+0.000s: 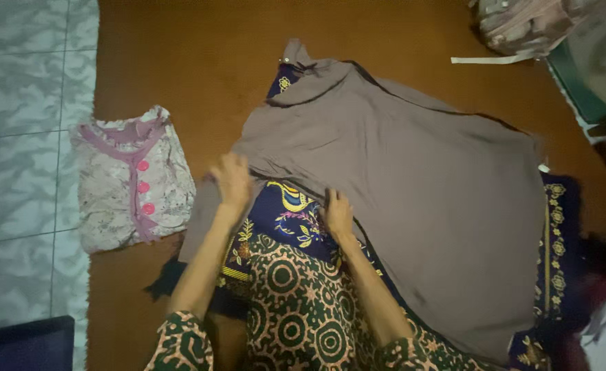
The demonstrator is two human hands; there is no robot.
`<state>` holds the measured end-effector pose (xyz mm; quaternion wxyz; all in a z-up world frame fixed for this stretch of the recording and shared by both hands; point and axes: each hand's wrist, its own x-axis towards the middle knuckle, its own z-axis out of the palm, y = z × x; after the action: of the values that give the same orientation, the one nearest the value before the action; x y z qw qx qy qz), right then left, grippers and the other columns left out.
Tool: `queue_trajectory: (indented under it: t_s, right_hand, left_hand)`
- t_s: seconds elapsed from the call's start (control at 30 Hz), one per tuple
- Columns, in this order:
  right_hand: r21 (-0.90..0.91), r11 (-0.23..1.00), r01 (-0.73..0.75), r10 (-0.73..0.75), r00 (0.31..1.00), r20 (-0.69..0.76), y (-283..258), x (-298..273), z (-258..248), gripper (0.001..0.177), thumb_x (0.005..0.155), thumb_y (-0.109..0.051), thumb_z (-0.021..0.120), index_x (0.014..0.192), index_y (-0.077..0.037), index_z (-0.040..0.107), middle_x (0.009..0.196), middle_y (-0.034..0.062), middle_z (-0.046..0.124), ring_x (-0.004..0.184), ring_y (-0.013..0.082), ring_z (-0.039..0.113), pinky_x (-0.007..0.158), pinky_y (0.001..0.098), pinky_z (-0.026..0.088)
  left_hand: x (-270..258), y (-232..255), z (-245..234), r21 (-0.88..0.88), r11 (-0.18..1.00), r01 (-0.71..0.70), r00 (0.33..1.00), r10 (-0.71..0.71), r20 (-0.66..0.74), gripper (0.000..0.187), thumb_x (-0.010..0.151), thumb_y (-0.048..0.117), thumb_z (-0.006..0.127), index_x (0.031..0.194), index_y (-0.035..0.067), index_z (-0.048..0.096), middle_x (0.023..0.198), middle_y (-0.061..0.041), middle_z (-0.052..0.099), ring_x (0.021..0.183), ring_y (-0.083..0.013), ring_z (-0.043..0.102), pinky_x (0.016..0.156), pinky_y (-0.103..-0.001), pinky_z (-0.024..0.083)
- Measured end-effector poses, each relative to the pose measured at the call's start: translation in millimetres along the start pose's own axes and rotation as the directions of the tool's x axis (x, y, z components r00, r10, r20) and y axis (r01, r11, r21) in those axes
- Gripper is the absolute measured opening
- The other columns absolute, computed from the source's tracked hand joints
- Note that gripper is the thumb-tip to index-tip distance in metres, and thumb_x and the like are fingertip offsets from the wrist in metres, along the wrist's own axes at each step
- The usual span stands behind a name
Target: The person irons a brown garment on a rug using an iron and then folds it by hand.
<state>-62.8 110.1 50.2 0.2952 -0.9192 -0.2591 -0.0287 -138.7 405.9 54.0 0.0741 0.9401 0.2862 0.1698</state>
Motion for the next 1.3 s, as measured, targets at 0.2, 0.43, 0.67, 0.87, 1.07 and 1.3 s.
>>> queue_trajectory:
  t_s: [0.2, 0.43, 0.67, 0.87, 1.07, 1.3]
  right_hand:
    - [-0.072, 0.972, 0.226, -0.230, 0.971, -0.059, 26, -18, -5, 0.025, 0.079, -0.014, 0.076, 0.101, -0.009, 0.067, 0.099, 0.0179, 0.067, 0.095, 0.0432, 0.064, 0.080, 0.0515, 0.051]
    - [-0.010, 0.965, 0.260, -0.260, 0.965, 0.023, 25, -22, -22, 0.015, 0.091, -0.015, 0.068, 0.103, -0.008, 0.064, 0.094, 0.0165, 0.068, 0.078, 0.0414, 0.066, 0.066, 0.0499, 0.052]
    - [0.006, 0.925, 0.380, -0.376, 0.914, 0.153, 21, -49, -23, 0.014, 0.098, -0.021, 0.064, 0.102, -0.008, 0.060, 0.092, 0.0147, 0.070, 0.083, 0.0360, 0.069, 0.072, 0.0463, 0.054]
    - [-0.097, 0.826, 0.556, -0.498, 0.799, 0.338, 40, -53, -24, 0.024, 0.092, -0.027, 0.065, 0.108, -0.009, 0.064, 0.115, 0.0133, 0.063, 0.110, 0.0315, 0.060, 0.094, 0.0456, 0.047]
    - [-0.069, 0.783, 0.619, -0.526, 0.716, 0.459, 35, -62, -25, 0.032, 0.097, -0.025, 0.061, 0.122, -0.006, 0.062, 0.130, 0.0113, 0.059, 0.124, 0.0296, 0.054, 0.108, 0.0486, 0.039]
    - [-0.047, 0.813, 0.580, -0.555, 0.797, 0.238, 0, -93, -61, 0.038, 0.085, -0.029, 0.071, 0.115, -0.006, 0.066, 0.113, 0.0122, 0.067, 0.105, 0.0319, 0.062, 0.102, 0.0574, 0.040]
  left_hand:
    - [-51, 51, -12, 0.021, 0.989, -0.145, 0.977, 0.140, 0.158, 0.060, 0.081, 0.017, 0.069, 0.137, 0.006, 0.055, 0.141, -0.019, 0.052, 0.130, -0.0371, 0.051, 0.101, -0.059, 0.041]
    - [-53, -1, 14, -0.057, 0.975, -0.213, 0.976, 0.209, -0.058, 0.055, 0.081, -0.008, 0.063, 0.135, 0.002, 0.057, 0.139, -0.021, 0.058, 0.130, -0.0371, 0.056, 0.111, -0.047, 0.047]
    - [-67, -16, 31, 0.044, 0.981, -0.189, 0.941, 0.168, 0.293, 0.031, 0.091, 0.005, 0.062, 0.123, 0.007, 0.062, 0.125, -0.018, 0.065, 0.110, -0.0374, 0.064, 0.099, -0.054, 0.049]
    - [-82, -16, 26, 0.126, 0.937, -0.326, 0.943, 0.314, 0.110, 0.031, 0.074, 0.016, 0.069, 0.104, 0.007, 0.072, 0.114, -0.016, 0.069, 0.113, -0.0350, 0.065, 0.093, -0.056, 0.047]
    - [-78, 13, -5, 0.014, 0.973, -0.230, 0.953, 0.222, 0.204, 0.040, 0.077, 0.035, 0.074, 0.103, 0.005, 0.072, 0.145, -0.021, 0.054, 0.119, -0.0349, 0.057, 0.095, -0.061, 0.041]
    - [-52, 31, 15, 0.038, 0.899, -0.437, 0.895, 0.430, 0.118, 0.040, 0.079, 0.023, 0.069, 0.118, 0.010, 0.070, 0.132, -0.009, 0.065, 0.127, -0.0265, 0.058, 0.112, -0.072, 0.024]
